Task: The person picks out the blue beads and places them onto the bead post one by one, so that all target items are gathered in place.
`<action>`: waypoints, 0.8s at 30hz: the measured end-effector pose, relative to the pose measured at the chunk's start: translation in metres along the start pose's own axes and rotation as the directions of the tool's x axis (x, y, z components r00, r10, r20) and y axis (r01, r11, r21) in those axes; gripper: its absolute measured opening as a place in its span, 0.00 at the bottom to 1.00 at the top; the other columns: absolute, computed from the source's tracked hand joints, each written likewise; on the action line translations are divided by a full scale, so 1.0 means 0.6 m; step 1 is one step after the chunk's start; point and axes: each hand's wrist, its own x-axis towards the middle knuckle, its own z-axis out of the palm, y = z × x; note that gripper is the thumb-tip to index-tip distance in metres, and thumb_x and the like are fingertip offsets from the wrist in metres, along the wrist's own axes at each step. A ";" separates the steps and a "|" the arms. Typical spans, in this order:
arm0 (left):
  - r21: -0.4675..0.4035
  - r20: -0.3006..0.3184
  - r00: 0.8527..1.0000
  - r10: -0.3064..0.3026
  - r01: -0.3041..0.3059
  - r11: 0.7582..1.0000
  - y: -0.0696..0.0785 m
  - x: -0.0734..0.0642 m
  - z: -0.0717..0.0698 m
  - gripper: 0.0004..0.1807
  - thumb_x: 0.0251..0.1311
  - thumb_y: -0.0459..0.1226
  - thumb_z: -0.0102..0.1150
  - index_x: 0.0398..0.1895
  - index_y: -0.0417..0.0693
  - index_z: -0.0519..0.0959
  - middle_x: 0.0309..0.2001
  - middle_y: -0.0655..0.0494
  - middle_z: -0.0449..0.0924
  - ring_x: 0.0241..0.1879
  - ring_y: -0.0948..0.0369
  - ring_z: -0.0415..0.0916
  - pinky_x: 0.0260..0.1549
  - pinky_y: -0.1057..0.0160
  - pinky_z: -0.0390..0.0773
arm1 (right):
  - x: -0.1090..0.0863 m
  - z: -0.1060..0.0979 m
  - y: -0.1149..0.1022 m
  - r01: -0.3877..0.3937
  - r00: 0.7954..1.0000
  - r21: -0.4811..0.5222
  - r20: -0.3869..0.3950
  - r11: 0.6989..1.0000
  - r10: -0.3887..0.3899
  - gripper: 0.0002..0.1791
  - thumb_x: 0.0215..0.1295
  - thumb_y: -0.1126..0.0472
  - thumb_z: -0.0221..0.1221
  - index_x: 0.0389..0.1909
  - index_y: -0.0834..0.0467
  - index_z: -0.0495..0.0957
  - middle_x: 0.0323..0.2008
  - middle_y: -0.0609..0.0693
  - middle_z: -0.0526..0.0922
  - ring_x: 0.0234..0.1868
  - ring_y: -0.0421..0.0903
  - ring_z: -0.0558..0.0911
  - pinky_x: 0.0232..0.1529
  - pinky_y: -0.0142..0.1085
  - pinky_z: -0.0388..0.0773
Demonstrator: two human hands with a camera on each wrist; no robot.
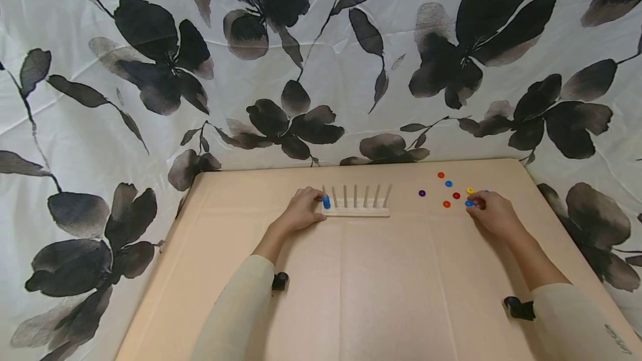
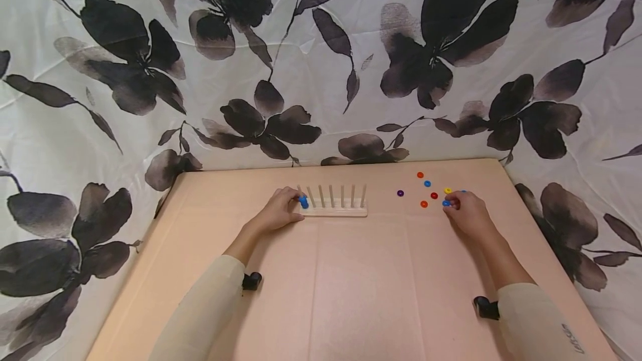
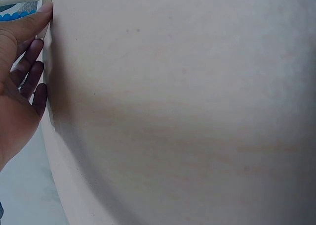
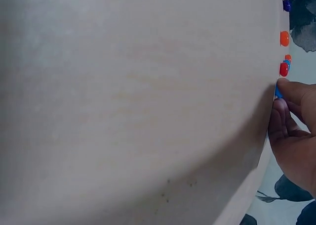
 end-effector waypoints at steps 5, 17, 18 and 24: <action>0.010 -0.002 1.000 0.004 -0.004 1.000 0.000 0.001 0.002 0.30 0.57 0.40 0.77 0.61 0.42 0.78 0.58 0.50 0.78 0.62 0.49 0.68 0.66 0.49 0.67 | -0.004 0.004 0.003 -0.012 1.000 0.005 -0.014 1.000 0.012 0.17 0.72 0.62 0.62 0.53 0.72 0.77 0.43 0.66 0.80 0.44 0.59 0.78 0.48 0.54 0.80; 0.008 0.001 1.000 0.015 -0.015 1.000 0.000 0.001 0.003 0.29 0.58 0.41 0.76 0.61 0.44 0.78 0.57 0.51 0.77 0.61 0.50 0.67 0.65 0.49 0.67 | -0.006 0.006 0.009 0.005 0.998 0.013 -0.063 1.000 -0.004 0.14 0.71 0.63 0.64 0.48 0.69 0.76 0.40 0.64 0.79 0.42 0.58 0.78 0.44 0.50 0.78; 0.011 0.000 1.000 0.016 -0.016 1.000 -0.001 0.001 0.003 0.29 0.58 0.41 0.76 0.61 0.44 0.78 0.57 0.51 0.77 0.61 0.50 0.67 0.65 0.49 0.67 | -0.006 0.006 0.009 0.007 0.998 0.013 -0.069 1.000 -0.006 0.14 0.71 0.63 0.64 0.48 0.69 0.76 0.40 0.63 0.80 0.42 0.58 0.78 0.44 0.49 0.78; 0.017 -0.009 1.000 0.009 -0.009 1.000 -0.002 0.000 0.005 0.28 0.58 0.41 0.76 0.61 0.44 0.79 0.58 0.51 0.77 0.62 0.50 0.67 0.66 0.49 0.67 | -0.007 0.002 0.004 0.013 0.995 0.025 -0.098 1.000 -0.011 0.15 0.71 0.60 0.65 0.48 0.66 0.75 0.39 0.61 0.81 0.42 0.57 0.78 0.43 0.44 0.77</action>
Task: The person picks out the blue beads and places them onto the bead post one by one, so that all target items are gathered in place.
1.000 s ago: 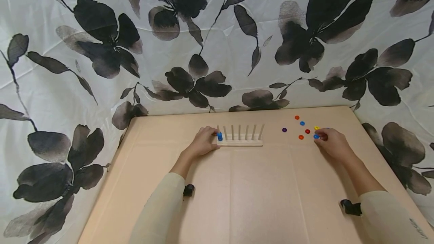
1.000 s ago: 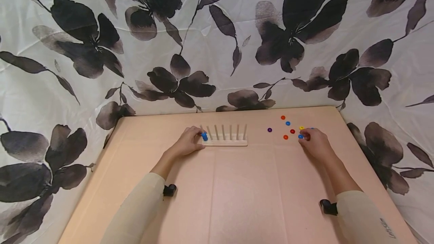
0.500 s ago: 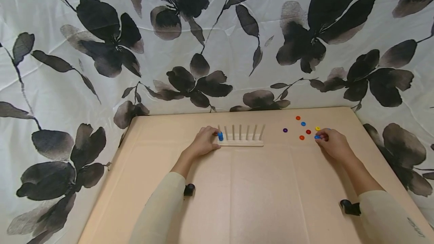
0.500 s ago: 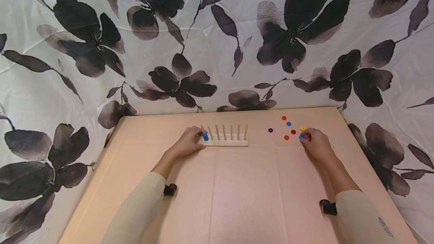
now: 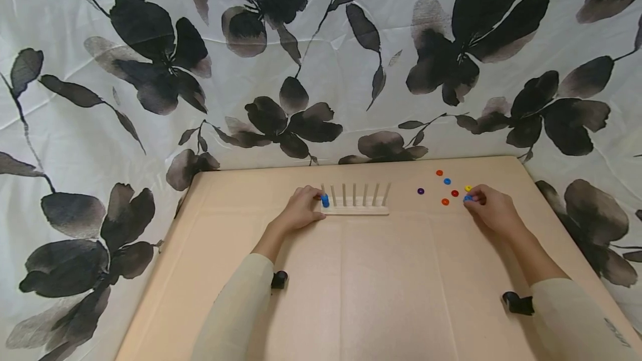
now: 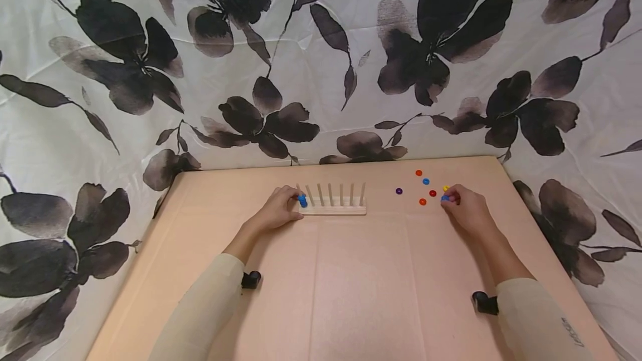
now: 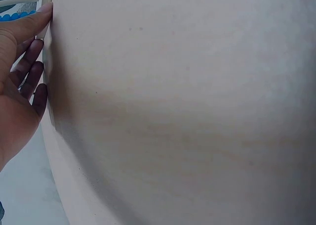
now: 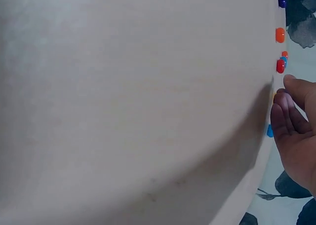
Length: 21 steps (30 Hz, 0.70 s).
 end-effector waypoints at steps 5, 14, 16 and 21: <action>-0.002 0.008 1.000 -0.001 0.001 1.000 -0.001 -0.001 -0.001 0.28 0.59 0.42 0.75 0.61 0.45 0.78 0.59 0.50 0.77 0.62 0.50 0.67 0.66 0.49 0.67 | 0.000 -0.010 -0.012 0.018 0.999 -0.002 -0.028 1.000 -0.018 0.15 0.70 0.59 0.66 0.48 0.65 0.76 0.39 0.60 0.81 0.41 0.55 0.77 0.38 0.34 0.75; -0.009 0.013 1.000 -0.002 0.002 1.000 -0.002 -0.004 -0.002 0.28 0.58 0.41 0.76 0.61 0.45 0.79 0.58 0.51 0.77 0.62 0.50 0.67 0.66 0.49 0.67 | 0.004 -0.026 -0.055 0.020 0.999 0.069 -0.037 0.997 -0.017 0.15 0.71 0.60 0.65 0.51 0.63 0.77 0.41 0.60 0.82 0.44 0.55 0.78 0.35 0.19 0.69; -0.011 0.019 1.000 -0.004 0.004 1.000 -0.002 -0.004 -0.002 0.28 0.58 0.41 0.76 0.61 0.45 0.78 0.58 0.51 0.77 0.62 0.51 0.67 0.66 0.49 0.67 | 0.010 -0.029 -0.068 0.047 0.997 0.072 -0.058 0.996 -0.043 0.14 0.70 0.60 0.66 0.50 0.63 0.78 0.40 0.60 0.83 0.43 0.54 0.79 0.35 0.17 0.67; -0.009 0.025 1.000 -0.008 0.009 1.000 -0.002 -0.004 -0.003 0.29 0.59 0.42 0.75 0.62 0.45 0.78 0.59 0.51 0.76 0.62 0.51 0.66 0.66 0.50 0.67 | 0.025 -0.038 -0.099 0.087 0.994 0.086 -0.077 0.993 -0.081 0.14 0.70 0.59 0.67 0.49 0.62 0.78 0.39 0.58 0.83 0.41 0.53 0.80 0.34 0.16 0.68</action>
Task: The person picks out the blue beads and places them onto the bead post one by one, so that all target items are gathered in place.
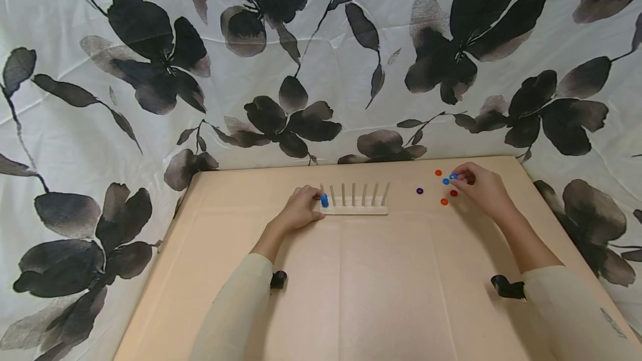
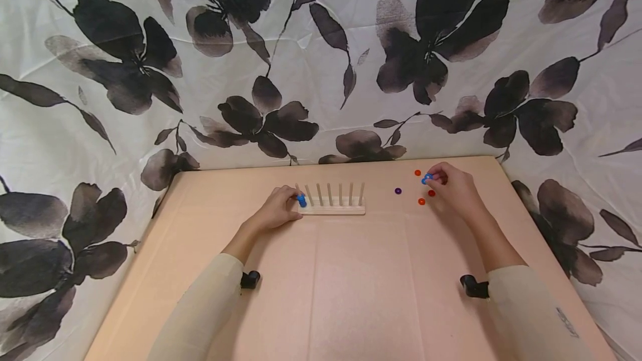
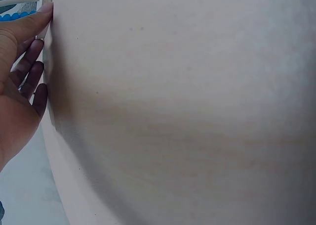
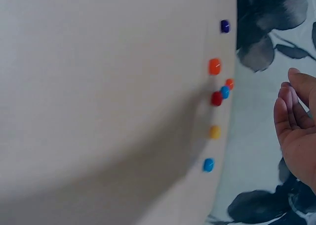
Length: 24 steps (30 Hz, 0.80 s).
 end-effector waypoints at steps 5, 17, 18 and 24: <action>0.005 -0.004 1.000 0.000 0.000 1.000 0.003 0.000 0.000 0.29 0.58 0.41 0.76 0.62 0.43 0.78 0.58 0.50 0.77 0.60 0.50 0.67 0.65 0.50 0.68 | 0.017 -0.002 -0.035 0.036 0.999 0.020 0.011 0.999 -0.036 0.14 0.69 0.59 0.67 0.49 0.62 0.79 0.39 0.58 0.84 0.40 0.51 0.79 0.33 0.18 0.71; -0.005 -0.006 1.000 -0.004 0.004 1.000 0.004 -0.001 0.000 0.29 0.58 0.41 0.76 0.62 0.44 0.78 0.58 0.50 0.77 0.61 0.51 0.67 0.65 0.49 0.67 | 0.046 0.028 -0.121 0.152 0.988 0.067 0.016 0.986 -0.153 0.11 0.68 0.62 0.67 0.47 0.62 0.80 0.38 0.56 0.84 0.39 0.50 0.81 0.36 0.19 0.72; -0.006 -0.006 1.000 -0.004 0.004 1.000 0.003 -0.001 -0.001 0.29 0.58 0.41 0.76 0.62 0.44 0.78 0.58 0.50 0.77 0.61 0.51 0.67 0.66 0.49 0.67 | 0.048 0.031 -0.129 0.165 0.986 0.063 0.016 0.984 -0.167 0.11 0.68 0.62 0.68 0.47 0.62 0.80 0.37 0.56 0.84 0.39 0.50 0.81 0.36 0.20 0.72; -0.001 -0.001 1.000 -0.005 0.005 1.000 0.004 0.001 -0.001 0.29 0.59 0.41 0.76 0.62 0.44 0.78 0.58 0.51 0.77 0.62 0.51 0.67 0.67 0.49 0.66 | 0.061 0.047 -0.176 0.228 0.973 0.056 0.031 0.972 -0.229 0.10 0.68 0.63 0.67 0.47 0.62 0.81 0.36 0.55 0.84 0.38 0.49 0.81 0.38 0.24 0.75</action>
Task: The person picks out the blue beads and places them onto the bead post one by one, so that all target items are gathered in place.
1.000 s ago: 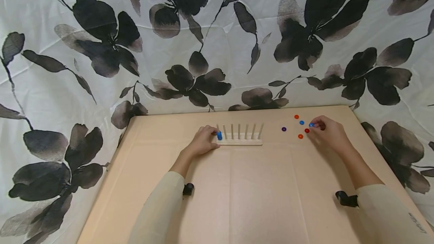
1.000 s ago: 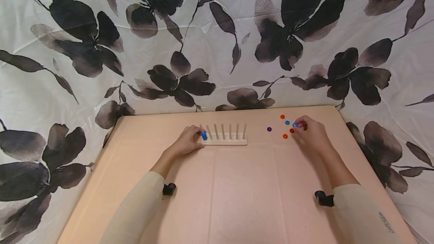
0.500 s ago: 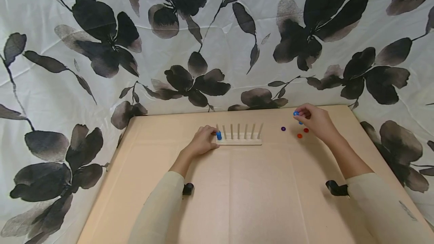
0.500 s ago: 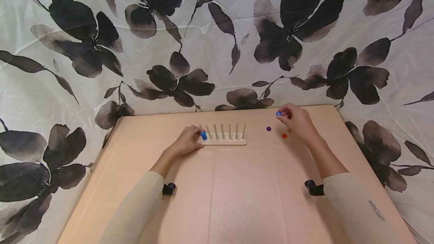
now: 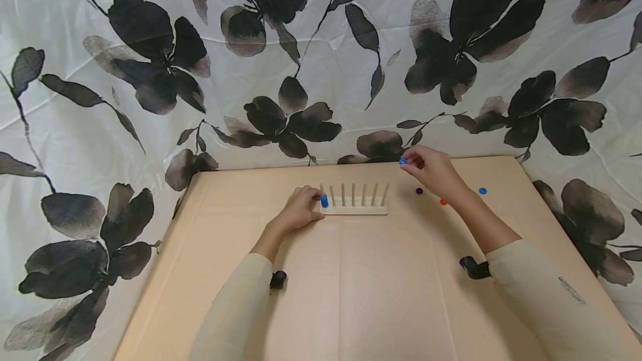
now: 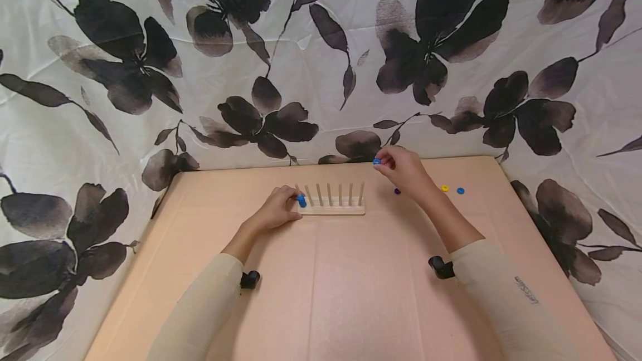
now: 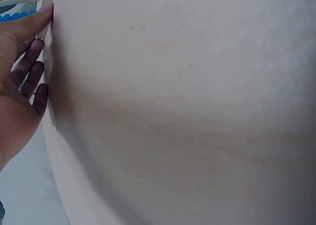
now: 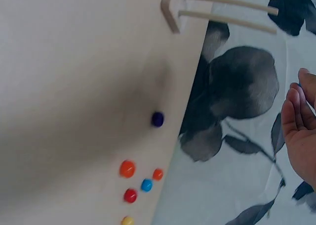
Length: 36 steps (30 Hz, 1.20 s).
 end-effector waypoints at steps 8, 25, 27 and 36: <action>0.020 -0.010 1.000 0.025 -0.025 0.999 -0.002 -0.001 0.000 0.29 0.58 0.41 0.76 0.61 0.44 0.78 0.56 0.50 0.77 0.61 0.50 0.68 0.66 0.50 0.67 | 0.025 0.019 -0.048 0.086 0.996 0.012 0.025 0.996 -0.087 0.10 0.68 0.65 0.67 0.47 0.63 0.82 0.37 0.55 0.84 0.39 0.50 0.82 0.43 0.41 0.80; 0.011 -0.012 1.000 0.021 -0.021 1.000 -0.003 -0.005 0.001 0.28 0.57 0.40 0.76 0.60 0.43 0.79 0.56 0.50 0.77 0.60 0.50 0.67 0.64 0.50 0.68 | 0.045 0.079 -0.126 0.157 0.983 0.088 0.083 0.984 -0.164 0.09 0.67 0.64 0.68 0.47 0.60 0.85 0.40 0.52 0.83 0.41 0.46 0.81 0.45 0.40 0.81; 0.012 -0.013 1.000 0.020 -0.020 1.000 -0.003 -0.005 0.000 0.28 0.57 0.40 0.77 0.60 0.42 0.79 0.56 0.50 0.78 0.59 0.50 0.68 0.63 0.50 0.68 | 0.046 0.087 -0.134 0.172 0.980 0.091 0.085 0.981 -0.180 0.09 0.67 0.64 0.68 0.46 0.60 0.85 0.40 0.53 0.84 0.40 0.47 0.82 0.45 0.41 0.82; 0.035 -0.014 0.999 0.032 -0.031 0.999 -0.003 -0.005 0.000 0.29 0.56 0.41 0.77 0.59 0.41 0.79 0.55 0.49 0.78 0.60 0.49 0.68 0.63 0.50 0.69 | 0.055 0.125 -0.162 0.176 0.972 0.120 0.137 0.977 -0.192 0.08 0.65 0.64 0.70 0.44 0.60 0.86 0.36 0.51 0.86 0.38 0.46 0.83 0.44 0.40 0.83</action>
